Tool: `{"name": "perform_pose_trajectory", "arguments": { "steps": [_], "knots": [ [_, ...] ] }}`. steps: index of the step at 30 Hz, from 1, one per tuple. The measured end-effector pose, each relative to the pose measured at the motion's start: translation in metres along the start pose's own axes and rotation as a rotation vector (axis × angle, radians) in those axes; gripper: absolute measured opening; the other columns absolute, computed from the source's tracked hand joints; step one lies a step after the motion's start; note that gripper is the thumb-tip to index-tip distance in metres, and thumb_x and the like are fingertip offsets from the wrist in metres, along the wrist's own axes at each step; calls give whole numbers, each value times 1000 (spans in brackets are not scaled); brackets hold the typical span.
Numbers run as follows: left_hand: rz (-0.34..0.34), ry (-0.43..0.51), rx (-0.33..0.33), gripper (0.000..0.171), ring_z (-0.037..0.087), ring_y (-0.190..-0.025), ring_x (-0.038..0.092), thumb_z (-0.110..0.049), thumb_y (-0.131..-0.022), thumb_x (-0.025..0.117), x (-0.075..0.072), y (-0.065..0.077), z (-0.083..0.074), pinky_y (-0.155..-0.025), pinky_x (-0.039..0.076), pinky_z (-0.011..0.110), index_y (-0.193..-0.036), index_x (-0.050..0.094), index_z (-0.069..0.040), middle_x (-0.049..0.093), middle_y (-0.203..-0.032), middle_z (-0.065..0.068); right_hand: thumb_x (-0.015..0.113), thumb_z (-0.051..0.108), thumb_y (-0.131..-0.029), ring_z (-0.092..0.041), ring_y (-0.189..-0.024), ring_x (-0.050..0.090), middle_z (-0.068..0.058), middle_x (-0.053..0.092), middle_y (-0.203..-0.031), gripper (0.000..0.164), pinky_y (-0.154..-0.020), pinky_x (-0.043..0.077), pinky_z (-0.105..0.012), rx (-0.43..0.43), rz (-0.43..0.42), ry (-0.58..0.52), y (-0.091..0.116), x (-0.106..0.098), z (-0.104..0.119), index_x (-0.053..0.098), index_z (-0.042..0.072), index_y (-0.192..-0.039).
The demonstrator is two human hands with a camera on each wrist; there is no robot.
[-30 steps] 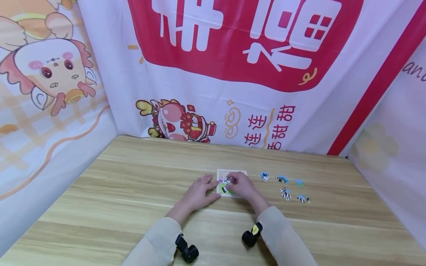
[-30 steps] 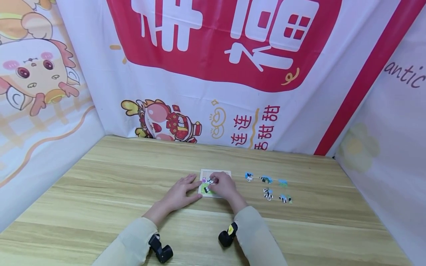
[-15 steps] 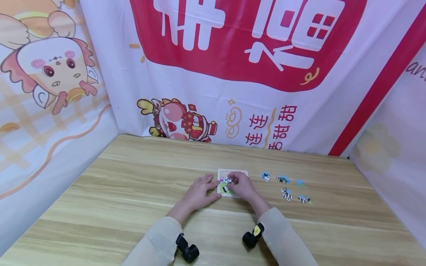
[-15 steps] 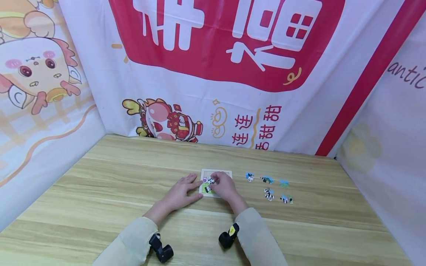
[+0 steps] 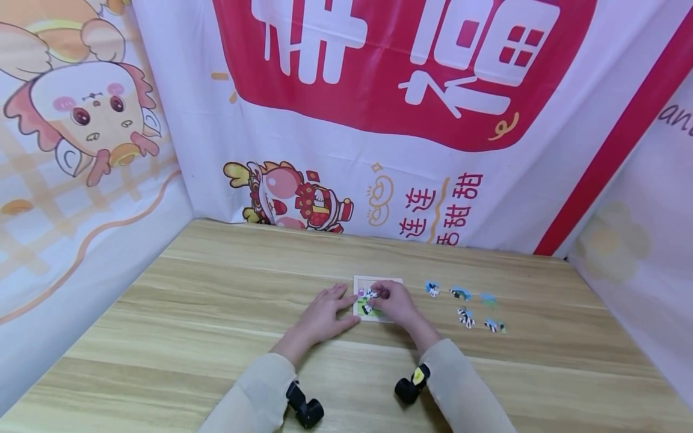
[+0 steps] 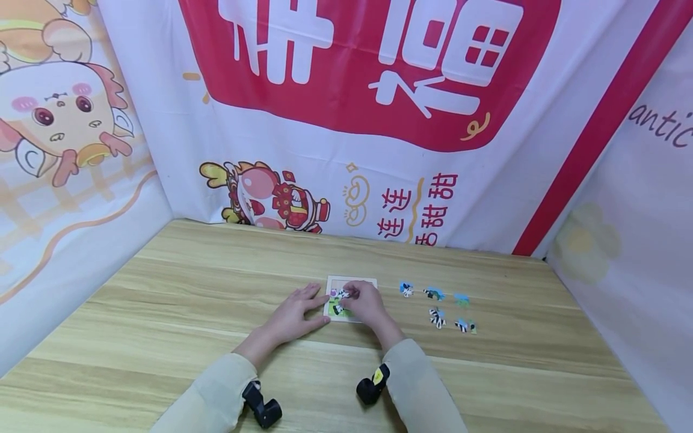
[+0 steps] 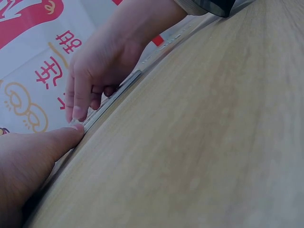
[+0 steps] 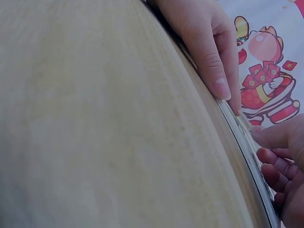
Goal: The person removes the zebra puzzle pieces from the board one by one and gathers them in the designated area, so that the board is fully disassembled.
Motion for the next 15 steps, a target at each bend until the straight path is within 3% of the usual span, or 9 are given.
{"name": "perform_pose_trajectory", "arguments": {
  "steps": [8, 15],
  "knots": [
    [-8, -2, 4, 55, 26, -126, 18, -49, -82, 49, 0, 1, 0, -101, 13, 42, -126, 46, -16, 28, -136, 13, 68, 8, -72, -17, -71, 50, -1, 58, -79, 24, -62, 43, -28, 23, 10, -105, 2, -9, 1, 64, 9, -95],
    [-6, -3, 5, 55, 26, -126, 18, -48, -82, 49, 0, 0, 0, -101, 12, 42, -125, 47, -15, 28, -136, 13, 68, 8, -72, -19, -77, 49, -3, 57, -84, 27, -65, 43, -29, 62, 29, -188, 3, -23, 2, 64, 13, -98]
  ]
}}
Point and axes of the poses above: each hand's wrist, its own y-axis away from the middle knuckle, its own x-axis out of the palm, z = x × y, the point moved 4 cm from there along -y, towards the middle knuckle
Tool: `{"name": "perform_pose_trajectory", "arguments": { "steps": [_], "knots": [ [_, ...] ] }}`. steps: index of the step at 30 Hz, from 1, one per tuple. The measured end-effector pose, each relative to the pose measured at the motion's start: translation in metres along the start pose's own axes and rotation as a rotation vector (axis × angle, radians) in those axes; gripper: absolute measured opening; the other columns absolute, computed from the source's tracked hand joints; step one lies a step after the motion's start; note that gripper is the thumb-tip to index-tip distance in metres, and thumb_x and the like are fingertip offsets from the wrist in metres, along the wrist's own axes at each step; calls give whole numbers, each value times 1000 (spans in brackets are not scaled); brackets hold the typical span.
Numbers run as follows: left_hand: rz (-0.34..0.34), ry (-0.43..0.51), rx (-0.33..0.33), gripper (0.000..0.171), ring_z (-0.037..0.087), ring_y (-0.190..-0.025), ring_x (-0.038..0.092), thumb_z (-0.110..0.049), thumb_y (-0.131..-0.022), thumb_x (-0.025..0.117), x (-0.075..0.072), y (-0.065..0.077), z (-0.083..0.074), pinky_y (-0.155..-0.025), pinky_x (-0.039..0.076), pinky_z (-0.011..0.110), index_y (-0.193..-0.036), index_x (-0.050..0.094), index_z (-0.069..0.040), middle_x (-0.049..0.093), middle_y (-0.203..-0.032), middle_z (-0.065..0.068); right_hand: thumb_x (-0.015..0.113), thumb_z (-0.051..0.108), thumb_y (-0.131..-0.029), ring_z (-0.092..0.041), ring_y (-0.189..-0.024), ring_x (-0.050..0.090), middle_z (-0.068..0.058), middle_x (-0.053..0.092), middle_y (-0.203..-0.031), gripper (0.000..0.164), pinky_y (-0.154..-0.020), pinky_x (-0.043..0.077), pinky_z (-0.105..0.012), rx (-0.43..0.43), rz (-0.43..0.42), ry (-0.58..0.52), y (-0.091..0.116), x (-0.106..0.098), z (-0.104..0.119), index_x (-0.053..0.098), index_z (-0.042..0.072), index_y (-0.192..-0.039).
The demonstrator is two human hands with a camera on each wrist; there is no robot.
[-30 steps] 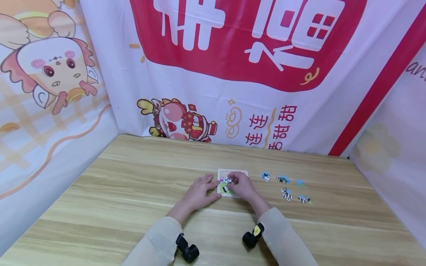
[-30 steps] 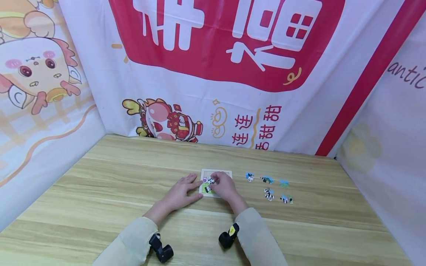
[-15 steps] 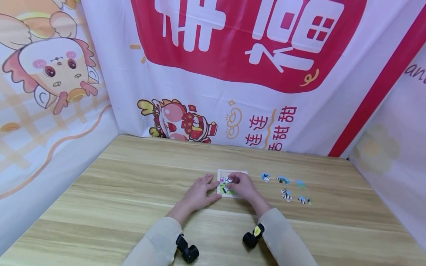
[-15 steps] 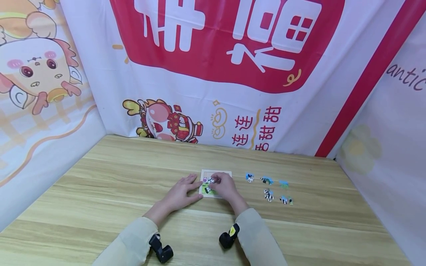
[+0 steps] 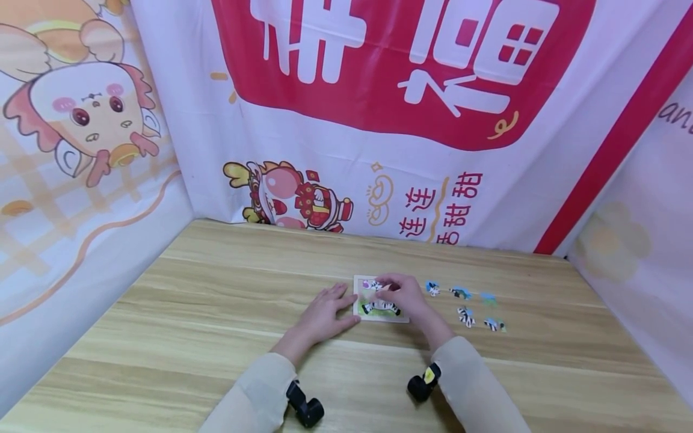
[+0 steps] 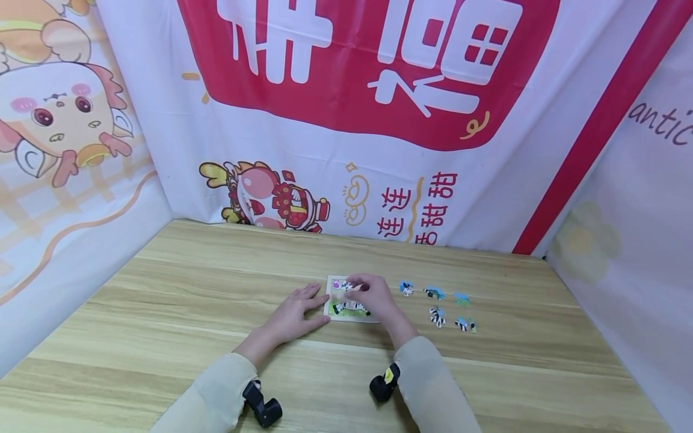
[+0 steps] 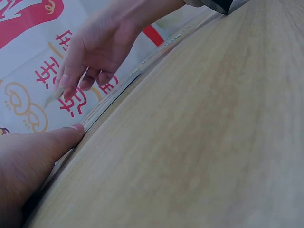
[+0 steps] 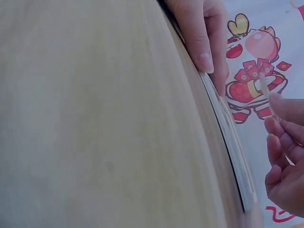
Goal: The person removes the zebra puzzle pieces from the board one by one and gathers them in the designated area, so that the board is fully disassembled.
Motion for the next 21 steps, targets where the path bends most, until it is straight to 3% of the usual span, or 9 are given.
{"name": "perform_pose_trajectory", "arguments": {
  "steps": [8, 16, 21],
  "knots": [
    [9, -1, -11, 55, 25, -126, 18, -49, -82, 49, 1, -1, 1, -101, 12, 41, -125, 47, -15, 28, -136, 12, 68, 15, -74, -19, -81, 48, -2, 57, -89, 26, -68, 42, -31, 18, 1, 60, 6, -23, 5, 64, 17, -100],
    [4, 9, -12, 56, 25, -126, 18, -49, -82, 49, 0, -1, 1, -101, 12, 40, -125, 47, -14, 28, -136, 12, 67, 14, -76, -20, -79, 48, -4, 58, -87, 27, -65, 42, -29, -38, -30, 118, 15, -53, 6, 62, 11, -102],
    [9, 18, -11, 56, 25, -126, 17, -49, -82, 50, 0, -1, 0, -101, 12, 40, -125, 47, -14, 27, -136, 12, 64, 14, -78, -21, -81, 48, -6, 58, -91, 29, -66, 43, -31, -29, -49, 118, 26, -73, 3, 60, 9, -106]
  ]
}}
Point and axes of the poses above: each hand's wrist, its own y-axis away from the middle knuckle, its own x-axis out of the palm, z = x × y, the point moved 4 cm from there along -y, towards the middle knuckle
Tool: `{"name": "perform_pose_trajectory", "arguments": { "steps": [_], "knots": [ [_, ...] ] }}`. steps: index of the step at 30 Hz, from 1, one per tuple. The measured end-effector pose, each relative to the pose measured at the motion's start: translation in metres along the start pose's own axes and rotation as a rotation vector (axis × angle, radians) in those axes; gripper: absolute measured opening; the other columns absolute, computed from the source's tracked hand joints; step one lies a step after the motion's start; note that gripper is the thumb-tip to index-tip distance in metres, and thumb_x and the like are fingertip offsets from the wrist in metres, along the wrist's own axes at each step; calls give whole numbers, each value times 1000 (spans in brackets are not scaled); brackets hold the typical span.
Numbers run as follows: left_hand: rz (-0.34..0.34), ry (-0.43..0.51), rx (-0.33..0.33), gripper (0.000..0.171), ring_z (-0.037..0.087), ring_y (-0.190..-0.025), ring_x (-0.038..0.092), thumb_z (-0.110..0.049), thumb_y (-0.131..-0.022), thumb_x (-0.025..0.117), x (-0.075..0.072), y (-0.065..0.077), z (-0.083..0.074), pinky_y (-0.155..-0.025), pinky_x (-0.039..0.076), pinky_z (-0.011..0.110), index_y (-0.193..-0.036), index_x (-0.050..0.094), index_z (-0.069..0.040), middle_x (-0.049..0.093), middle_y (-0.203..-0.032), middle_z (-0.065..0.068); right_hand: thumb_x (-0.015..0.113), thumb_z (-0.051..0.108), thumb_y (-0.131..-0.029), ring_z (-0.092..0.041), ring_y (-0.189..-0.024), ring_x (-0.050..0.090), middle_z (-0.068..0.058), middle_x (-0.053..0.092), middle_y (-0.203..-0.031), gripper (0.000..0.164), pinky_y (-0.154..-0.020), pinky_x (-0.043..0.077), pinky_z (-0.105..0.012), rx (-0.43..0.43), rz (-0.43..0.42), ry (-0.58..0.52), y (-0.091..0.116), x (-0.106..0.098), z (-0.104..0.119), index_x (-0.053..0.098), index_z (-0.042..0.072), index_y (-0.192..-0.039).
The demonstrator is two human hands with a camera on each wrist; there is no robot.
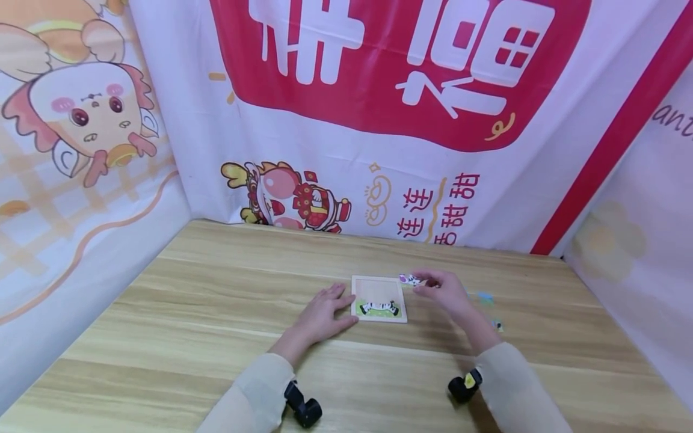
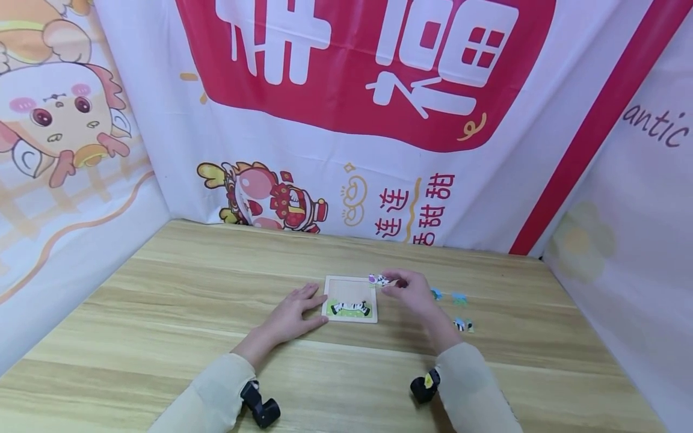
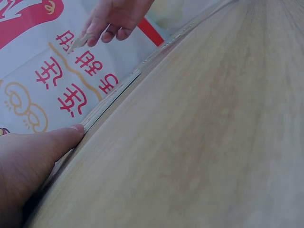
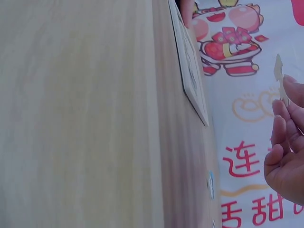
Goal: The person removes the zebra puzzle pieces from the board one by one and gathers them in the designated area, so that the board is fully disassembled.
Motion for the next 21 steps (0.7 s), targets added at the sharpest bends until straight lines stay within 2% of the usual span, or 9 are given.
{"name": "perform_pose_trajectory", "arguments": {
  "steps": [4, 10, 16, 21],
  "knots": [
    [5, 8, -4, 56, 25, -126, 17, -48, -81, 50, 0, 0, 0, -101, 12, 41, -125, 47, -14, 26, -137, 12, 64, 15, -78, -21, -83, 49, -8, 57, -94, 32, -69, 44, -31, 5, -15, -6, 8, -15, -9, 58, 7, -108],
    [2, 8, -7, 56, 25, -126, 17, -48, -81, 50, 1, 1, 1, -101, 12, 41, -125, 47, -14, 26, -137, 12, 64, 8, -76, -20, -75, 48, -12, 56, -87, 32, -61, 44, -26, -48, -40, -43, 20, -31, -25, 57, -3, -105],
    [0, 7, -1, 55, 25, -126, 17, -48, -82, 50, 2, 0, 2, -101, 12, 41, -125, 47, -14, 27, -137, 12, 62, 5, -77, -20, -75, 49, -11, 57, -85, 27, -62, 44, -29, -33, -17, -39, 25, -36, -41, 58, -3, -103],
    [-2, -2, 4, 56, 25, -126, 17, -49, -82, 49, 3, 0, 3, -101, 12, 40, -125, 47, -15, 27, -137, 12, 64, 7, -76, -20, -73, 48, -11, 56, -84, 28, -58, 44, -30, 16, 5, -35, 27, -34, -57, 59, -2, -102]
  ]
}}
Point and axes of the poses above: each hand's wrist, its own y-axis away from the middle knuckle, its own x-axis out of the palm, z = x × y, the point moved 4 cm from there along -y, towards the middle knuckle
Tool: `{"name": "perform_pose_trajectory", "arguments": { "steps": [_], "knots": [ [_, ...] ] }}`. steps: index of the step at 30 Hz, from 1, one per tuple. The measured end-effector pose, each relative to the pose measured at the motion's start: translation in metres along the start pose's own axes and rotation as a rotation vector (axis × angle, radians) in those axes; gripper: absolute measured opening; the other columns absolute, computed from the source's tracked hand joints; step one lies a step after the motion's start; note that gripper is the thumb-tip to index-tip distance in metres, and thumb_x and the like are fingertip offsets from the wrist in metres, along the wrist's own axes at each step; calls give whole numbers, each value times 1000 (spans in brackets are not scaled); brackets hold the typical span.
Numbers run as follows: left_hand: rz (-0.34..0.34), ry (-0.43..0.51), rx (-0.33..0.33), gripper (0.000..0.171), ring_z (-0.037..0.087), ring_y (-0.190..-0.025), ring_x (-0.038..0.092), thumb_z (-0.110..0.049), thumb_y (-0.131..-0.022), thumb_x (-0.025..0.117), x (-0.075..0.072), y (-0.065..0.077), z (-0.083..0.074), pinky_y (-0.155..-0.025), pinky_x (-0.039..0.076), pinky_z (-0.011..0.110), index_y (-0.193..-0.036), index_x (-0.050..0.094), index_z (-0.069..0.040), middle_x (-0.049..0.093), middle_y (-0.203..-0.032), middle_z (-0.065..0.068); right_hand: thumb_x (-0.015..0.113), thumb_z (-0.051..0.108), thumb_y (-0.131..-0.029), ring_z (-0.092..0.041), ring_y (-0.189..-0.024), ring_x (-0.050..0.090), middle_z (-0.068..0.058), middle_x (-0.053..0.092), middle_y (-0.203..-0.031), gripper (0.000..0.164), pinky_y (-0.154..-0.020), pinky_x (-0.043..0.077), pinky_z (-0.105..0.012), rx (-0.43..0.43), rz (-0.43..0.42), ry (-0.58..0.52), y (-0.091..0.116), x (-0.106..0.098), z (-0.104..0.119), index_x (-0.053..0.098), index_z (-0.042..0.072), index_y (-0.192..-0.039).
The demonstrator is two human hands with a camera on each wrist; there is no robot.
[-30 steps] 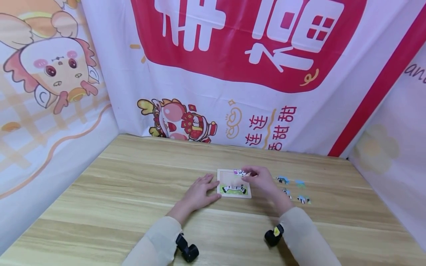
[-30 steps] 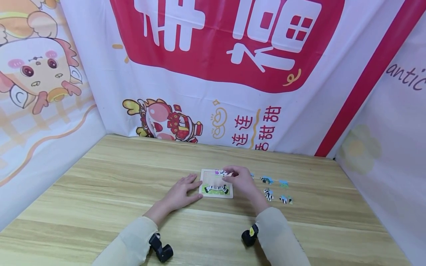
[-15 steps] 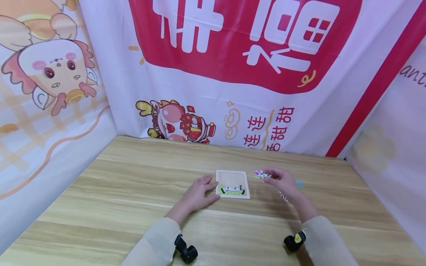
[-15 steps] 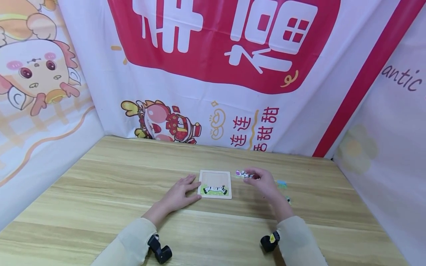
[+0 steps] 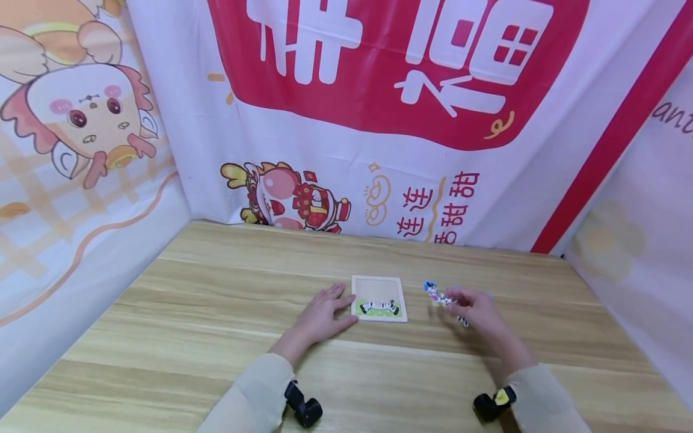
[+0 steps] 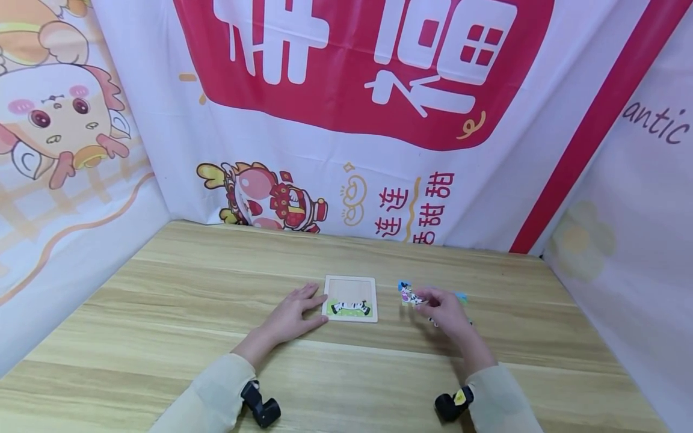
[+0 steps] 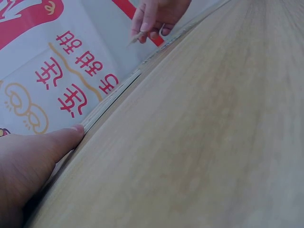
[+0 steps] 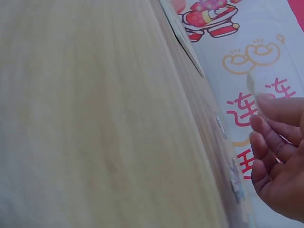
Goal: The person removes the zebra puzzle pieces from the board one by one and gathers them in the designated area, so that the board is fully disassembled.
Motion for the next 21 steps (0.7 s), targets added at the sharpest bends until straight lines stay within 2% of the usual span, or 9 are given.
{"name": "perform_pose_trajectory", "arguments": {
  "steps": [3, 6, 12, 21],
  "knots": [
    [1, -3, 0, 56, 25, -127, 16, -50, -82, 48, 1, 0, 0, -101, 12, 40, -125, 46, -15, 27, -137, 12, 64, 9, -76, -20, -77, 48, -10, 56, -88, 30, -62, 44, -29, 33, -7, 30, 2, 1, -9, 59, 0, -105],
    [4, -2, -4, 56, 24, -127, 16, -50, -82, 48, 1, 0, 0, -101, 11, 40, -126, 46, -15, 26, -137, 11, 64, 6, -75, -21, -79, 48, -10, 57, -89, 30, -65, 43, -30, 26, -19, 37, 3, 1, -15, 58, 0, -104],
    [4, -1, -3, 56, 24, -127, 16, -50, -82, 48, 0, 0, 0, -102, 11, 40, -126, 46, -16, 26, -137, 11, 66, 5, -72, -20, -73, 47, -8, 55, -81, 27, -61, 42, -28, -2, -42, 75, 1, 5, -21, 61, 0, -98],
    [0, -2, -2, 56, 24, -127, 16, -50, -82, 48, 1, 0, 2, -102, 11, 39, -126, 46, -15, 26, -137, 11, 69, 11, -72, -17, -76, 50, -4, 57, -84, 26, -68, 42, -30, 2, -67, 207, -3, 12, -26, 62, 6, -97]
  ]
}}
Point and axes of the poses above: each hand's wrist, its own y-axis away from the middle knuckle, its own x-axis out of the palm, z = x × y, the point moved 4 cm from there along -y, towards the middle knuckle
